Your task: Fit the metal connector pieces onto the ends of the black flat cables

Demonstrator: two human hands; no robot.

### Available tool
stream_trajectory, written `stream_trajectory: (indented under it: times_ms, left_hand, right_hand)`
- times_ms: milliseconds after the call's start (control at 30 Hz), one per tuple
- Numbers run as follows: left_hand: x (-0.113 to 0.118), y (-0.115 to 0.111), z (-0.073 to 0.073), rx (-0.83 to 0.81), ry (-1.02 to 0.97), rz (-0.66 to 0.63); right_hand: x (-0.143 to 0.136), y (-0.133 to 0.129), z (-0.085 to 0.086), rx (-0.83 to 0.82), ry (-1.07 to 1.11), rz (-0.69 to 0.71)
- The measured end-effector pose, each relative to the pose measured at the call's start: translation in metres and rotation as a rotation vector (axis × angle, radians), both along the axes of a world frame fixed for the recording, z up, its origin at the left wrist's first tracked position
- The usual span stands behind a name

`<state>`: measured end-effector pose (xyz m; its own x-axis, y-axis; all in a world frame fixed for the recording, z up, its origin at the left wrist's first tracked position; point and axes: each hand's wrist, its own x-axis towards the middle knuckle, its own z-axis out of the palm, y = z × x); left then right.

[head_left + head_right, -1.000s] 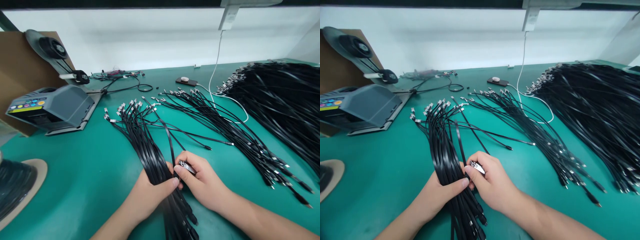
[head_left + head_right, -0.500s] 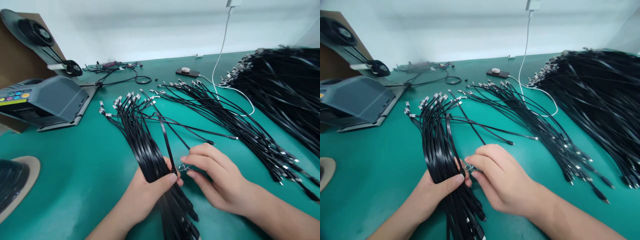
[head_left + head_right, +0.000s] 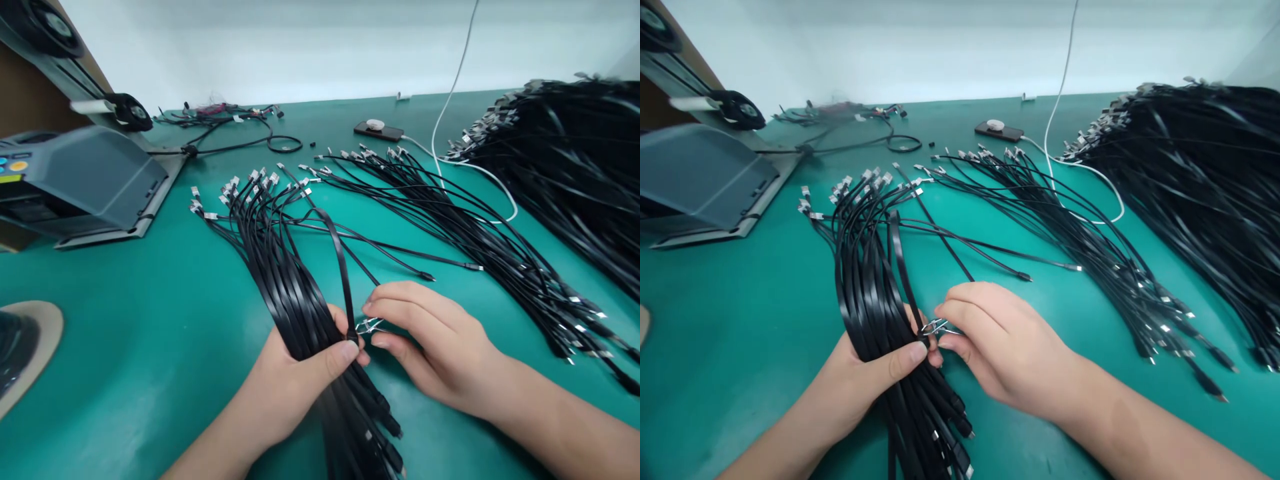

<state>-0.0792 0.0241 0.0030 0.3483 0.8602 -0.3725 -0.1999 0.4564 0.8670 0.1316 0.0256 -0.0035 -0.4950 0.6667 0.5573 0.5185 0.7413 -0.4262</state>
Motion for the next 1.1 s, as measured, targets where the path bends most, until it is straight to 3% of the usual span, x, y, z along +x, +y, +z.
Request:
stream_trajectory:
  times_ms: [833, 1100]
  left_hand:
    - [-0.0009, 0.0008, 0.0005, 0.033, 0.051, -0.022]
    - [0.0003, 0.0004, 0.0014, 0.016, 0.042, -0.019]
  right_hand:
    - [-0.0034, 0.001, -0.0018, -0.036, 0.069, -0.015]
    - [-0.002, 0.0008, 0.0053, -0.056, 0.162, -0.023]
